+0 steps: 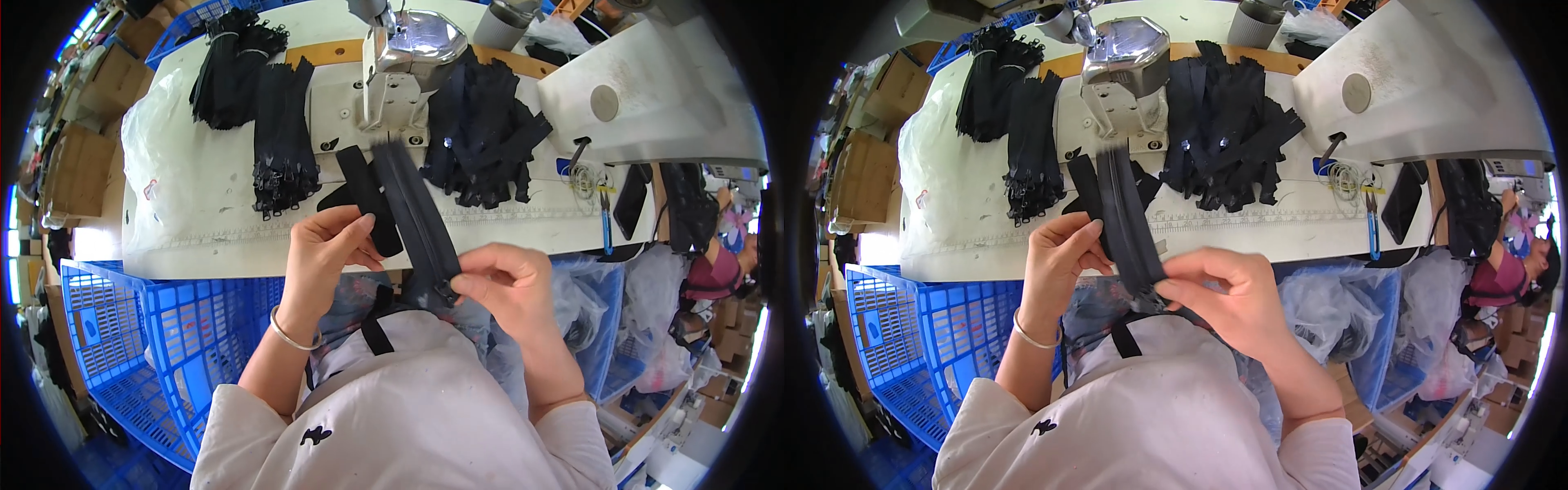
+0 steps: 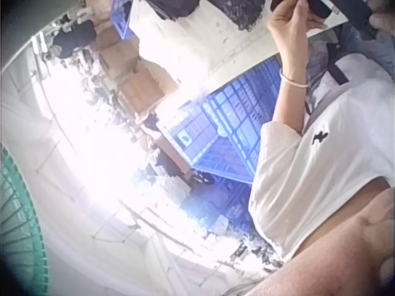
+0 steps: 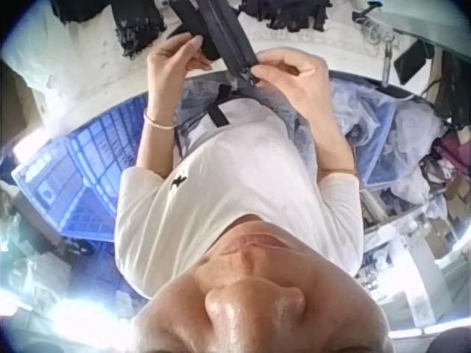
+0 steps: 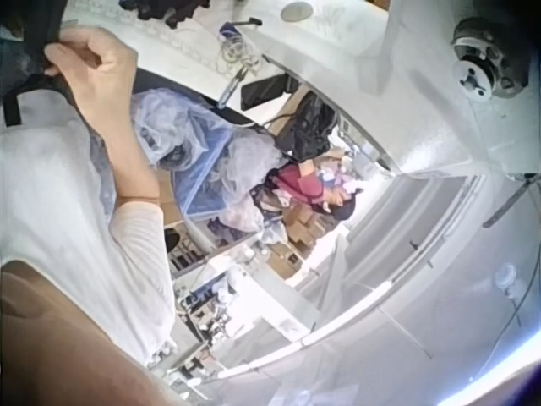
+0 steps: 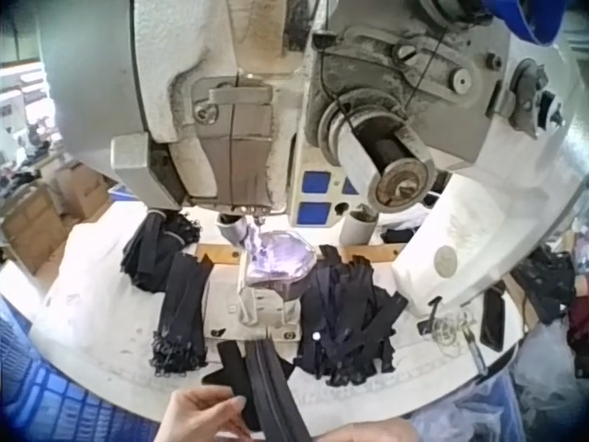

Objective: Assembling and checking black fabric zipper components at a factory workstation.

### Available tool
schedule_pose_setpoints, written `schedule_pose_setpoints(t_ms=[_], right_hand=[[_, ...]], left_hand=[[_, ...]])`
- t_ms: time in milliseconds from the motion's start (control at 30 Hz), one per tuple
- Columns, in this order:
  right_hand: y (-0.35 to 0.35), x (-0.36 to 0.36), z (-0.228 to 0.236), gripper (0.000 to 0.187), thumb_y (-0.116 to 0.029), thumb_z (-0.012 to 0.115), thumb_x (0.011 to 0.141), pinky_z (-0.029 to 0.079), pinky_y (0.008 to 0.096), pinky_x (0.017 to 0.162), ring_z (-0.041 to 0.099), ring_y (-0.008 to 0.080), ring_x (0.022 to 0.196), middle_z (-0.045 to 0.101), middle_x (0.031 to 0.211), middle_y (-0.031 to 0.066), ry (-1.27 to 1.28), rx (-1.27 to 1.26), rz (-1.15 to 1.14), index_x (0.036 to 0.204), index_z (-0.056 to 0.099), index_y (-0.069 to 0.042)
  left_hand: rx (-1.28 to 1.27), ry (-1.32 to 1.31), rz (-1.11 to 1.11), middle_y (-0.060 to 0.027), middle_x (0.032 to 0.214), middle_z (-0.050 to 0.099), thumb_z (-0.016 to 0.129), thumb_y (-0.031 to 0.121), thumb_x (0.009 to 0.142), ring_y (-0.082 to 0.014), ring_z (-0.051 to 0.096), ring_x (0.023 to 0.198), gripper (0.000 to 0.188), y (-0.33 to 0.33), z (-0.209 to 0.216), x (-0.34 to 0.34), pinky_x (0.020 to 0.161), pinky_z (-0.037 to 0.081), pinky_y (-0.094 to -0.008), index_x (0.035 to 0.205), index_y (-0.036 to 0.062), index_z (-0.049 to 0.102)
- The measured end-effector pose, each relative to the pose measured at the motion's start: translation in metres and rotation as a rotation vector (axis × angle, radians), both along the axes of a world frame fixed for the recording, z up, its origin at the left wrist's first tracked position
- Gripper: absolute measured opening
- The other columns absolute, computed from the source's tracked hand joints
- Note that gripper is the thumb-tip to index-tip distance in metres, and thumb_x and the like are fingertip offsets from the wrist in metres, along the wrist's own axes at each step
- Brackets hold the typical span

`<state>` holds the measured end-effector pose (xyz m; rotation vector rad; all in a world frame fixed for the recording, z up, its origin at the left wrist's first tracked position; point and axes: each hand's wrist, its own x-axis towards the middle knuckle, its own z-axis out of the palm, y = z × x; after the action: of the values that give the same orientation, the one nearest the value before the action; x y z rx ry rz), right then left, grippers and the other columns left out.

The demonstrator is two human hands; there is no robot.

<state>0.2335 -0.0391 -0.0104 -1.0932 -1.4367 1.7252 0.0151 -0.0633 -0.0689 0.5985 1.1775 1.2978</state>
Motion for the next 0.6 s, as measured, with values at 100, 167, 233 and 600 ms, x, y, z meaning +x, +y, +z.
schedule_pose_setpoints(t_ms=[100, 167, 233, 600], right_hand=[[0.018, -0.025, 0.0, 0.011, -0.002, 0.068, 0.082, 0.051, 0.0231, 0.063, 0.064, 0.0126, 0.07, 0.067, 0.084, 0.009, -0.042, 0.019, 0.072, 0.089, 0.066, 0.006], [0.032, -0.036, -0.035, 0.015, -0.008, 0.068, 0.084, 0.049, 0.0215, 0.062, 0.063, 0.0112, 0.068, 0.067, 0.081, 0.0077, -0.12, 0.714, 0.106, 0.087, 0.064, 0.006], [0.028, -0.04, -0.051, 0.016, -0.009, 0.067, 0.084, 0.048, 0.021, 0.061, 0.062, 0.0101, 0.067, 0.066, 0.08, 0.0062, -0.029, 0.47, 0.081, 0.088, 0.064, 0.006], [0.022, -0.034, -0.037, 0.012, -0.01, 0.065, 0.087, 0.048, 0.0205, 0.058, 0.059, 0.0054, 0.065, 0.064, 0.075, 0.0016, 0.032, -0.1, 0.084, 0.088, 0.062, 0.002]], left_hand=[[-0.059, -0.015, 0.03, -0.0086, 0.072, 0.064, 0.062, 0.008, 0.089, -0.0131, 0.063, 0.059, 0.018, -0.004, 0.0, 0.006, 0.053, 0.055, -0.0251, 0.093, -0.0086, 0.065], [-0.002, -0.025, 0.016, -0.0097, 0.076, 0.066, 0.06, 0.009, 0.09, -0.0127, 0.063, 0.059, 0.019, -0.005, 0.006, 0.009, 0.051, 0.054, -0.0244, 0.094, -0.0082, 0.066], [-0.008, -0.035, -0.01, -0.0101, 0.077, 0.067, 0.06, 0.01, 0.09, -0.0127, 0.063, 0.06, 0.019, -0.007, 0.006, 0.009, 0.052, 0.053, -0.0243, 0.094, -0.0079, 0.066], [0.03, -0.132, -0.016, -0.0099, 0.078, 0.067, 0.063, 0.013, 0.09, -0.0116, 0.063, 0.065, 0.022, -0.004, 0.016, 0.015, 0.053, 0.053, -0.0231, 0.09, -0.0082, 0.066]])
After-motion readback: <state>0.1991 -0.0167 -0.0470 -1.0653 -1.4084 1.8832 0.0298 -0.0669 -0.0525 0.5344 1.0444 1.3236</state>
